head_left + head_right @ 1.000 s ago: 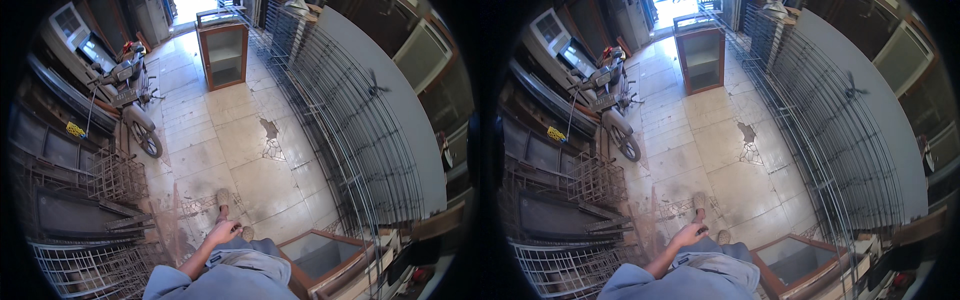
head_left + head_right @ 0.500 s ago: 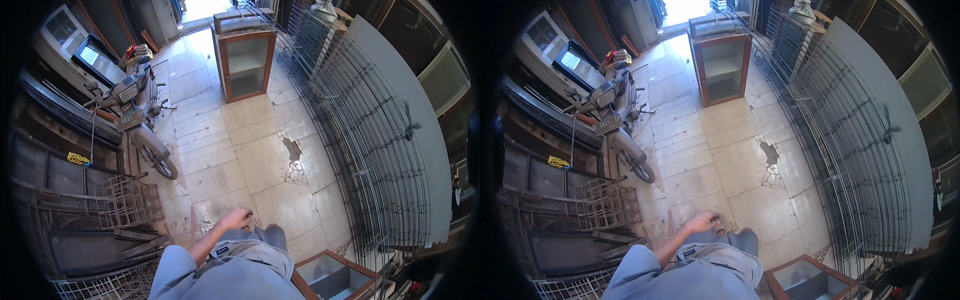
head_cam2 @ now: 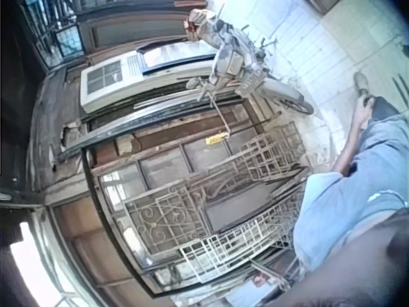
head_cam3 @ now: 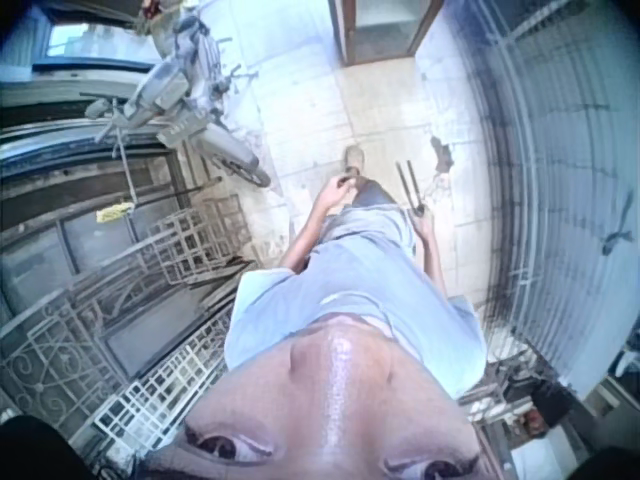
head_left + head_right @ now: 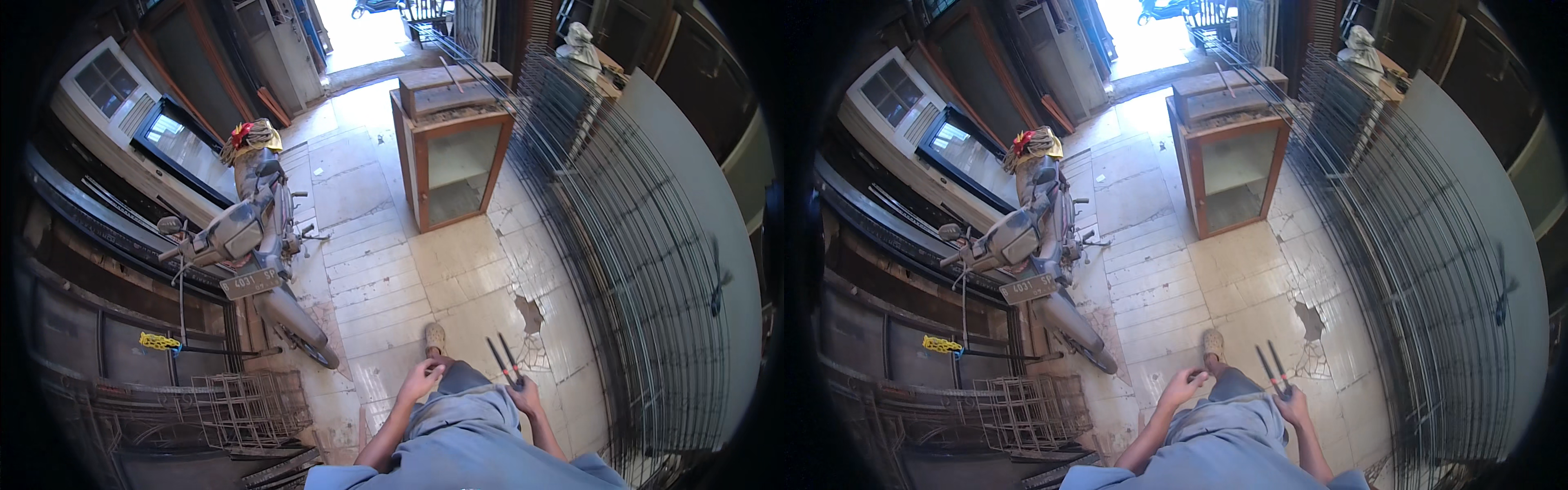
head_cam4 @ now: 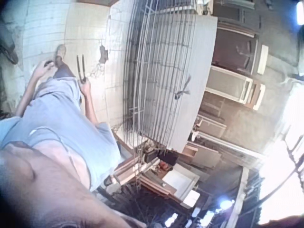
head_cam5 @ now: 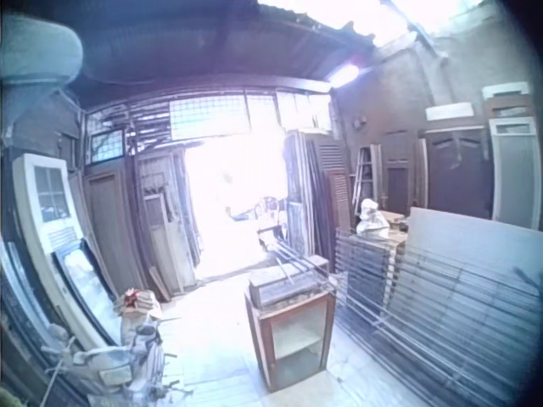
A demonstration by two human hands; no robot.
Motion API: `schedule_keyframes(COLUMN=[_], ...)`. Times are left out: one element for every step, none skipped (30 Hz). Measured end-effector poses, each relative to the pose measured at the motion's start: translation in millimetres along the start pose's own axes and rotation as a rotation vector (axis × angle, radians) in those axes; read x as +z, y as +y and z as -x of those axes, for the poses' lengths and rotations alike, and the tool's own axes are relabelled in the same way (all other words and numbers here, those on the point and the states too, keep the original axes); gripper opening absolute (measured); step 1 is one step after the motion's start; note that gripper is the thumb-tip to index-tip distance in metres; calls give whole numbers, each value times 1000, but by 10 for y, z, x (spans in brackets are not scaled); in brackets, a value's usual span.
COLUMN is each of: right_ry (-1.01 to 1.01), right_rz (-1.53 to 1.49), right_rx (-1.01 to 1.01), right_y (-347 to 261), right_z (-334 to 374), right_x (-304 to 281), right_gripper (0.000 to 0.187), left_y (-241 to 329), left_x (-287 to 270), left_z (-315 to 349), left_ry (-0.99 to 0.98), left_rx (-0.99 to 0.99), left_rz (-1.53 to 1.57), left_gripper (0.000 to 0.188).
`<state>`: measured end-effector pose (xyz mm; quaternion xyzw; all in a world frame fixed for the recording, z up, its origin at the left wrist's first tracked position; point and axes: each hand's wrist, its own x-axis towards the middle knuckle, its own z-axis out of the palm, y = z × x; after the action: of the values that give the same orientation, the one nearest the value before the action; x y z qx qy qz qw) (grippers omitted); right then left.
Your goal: The person assembles a wire frame by hand and using pliers, bending wire segments and securing them with metal clips.
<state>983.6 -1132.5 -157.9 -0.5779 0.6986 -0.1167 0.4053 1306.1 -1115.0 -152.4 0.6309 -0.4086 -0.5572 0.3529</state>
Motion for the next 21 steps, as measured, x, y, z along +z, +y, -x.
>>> schedule_keyframes(right_ry=[-48,-96,-132,-167,-248,-334,-367,-391,-431,-468,-505,-455,-403,-349,-277,-207,-137,-65,39,89,186], right_rz=[47,84,63,43,22,10,41,77,88,84,79,-16,-111,-205,-185,-184,-183,-180,-210,-259,-276], right_rx=[-54,-106,-205,-310,-352,-384,-430,-475,-470,-469,-466,-446,-424,-400,-448,-423,-397,-381,-434,-412,-419], right_y=[-285,-565,-865,-1214,-1635,-2038,-2341,-2576,-2820,-3109,-3350,-3528,-3696,-3836,-3953,-4062,-4182,-4350,-4568,-4797,-5000], right_z=[-333,-663,-955,-1245,-1466,-1644,-1810,-2007,-2161,-2233,-2301,-2370,-2450,-2572,-2796,-2995,-3206,-3468,-3687,-3919,-4202], right_x=[43,142,239,303,320,342,375,382,344,289,248,239,240,265,330,376,423,457,438,380,358], right_gripper=[44,48,48,48,48,47,45,44,45,48,51,52,54,56,59,59,59,58,58,58,57], left_y=[-18,-11,34,124,170,119,72,189,339,426,498,572,670,733,792,853,915,959,1033,1111,1214], left_x=[-163,-372,-603,-845,-1051,-1287,-1502,-1681,-1832,-1965,-2091,-2208,-2300,-2385,-2469,-2556,-2646,-2755,-2865,-2987,-3125], left_z=[-124,-229,-309,-392,-478,-589,-677,-786,-905,-1028,-1162,-1312,-1493,-1699,-1913,-2124,-2293,-2547,-2750,-2956,-3230], left_ry=[34,68,119,175,231,309,380,461,551,600,646,684,685,652,619,585,521,486,450,412,372], left_rx=[-58,-117,-103,-84,-69,-70,-82,-104,-123,-109,-96,-85,-91,-99,-107,-116,-108,-105,-98,-92,-79], left_rz=[29,48,66,85,116,151,190,207,221,290,360,424,445,444,442,439,433,427,422,417,395], left_gripper=[36,35,35,35,35,34,33,31,29,30,31,31,30,29,28,27,30,30,30,30,30])
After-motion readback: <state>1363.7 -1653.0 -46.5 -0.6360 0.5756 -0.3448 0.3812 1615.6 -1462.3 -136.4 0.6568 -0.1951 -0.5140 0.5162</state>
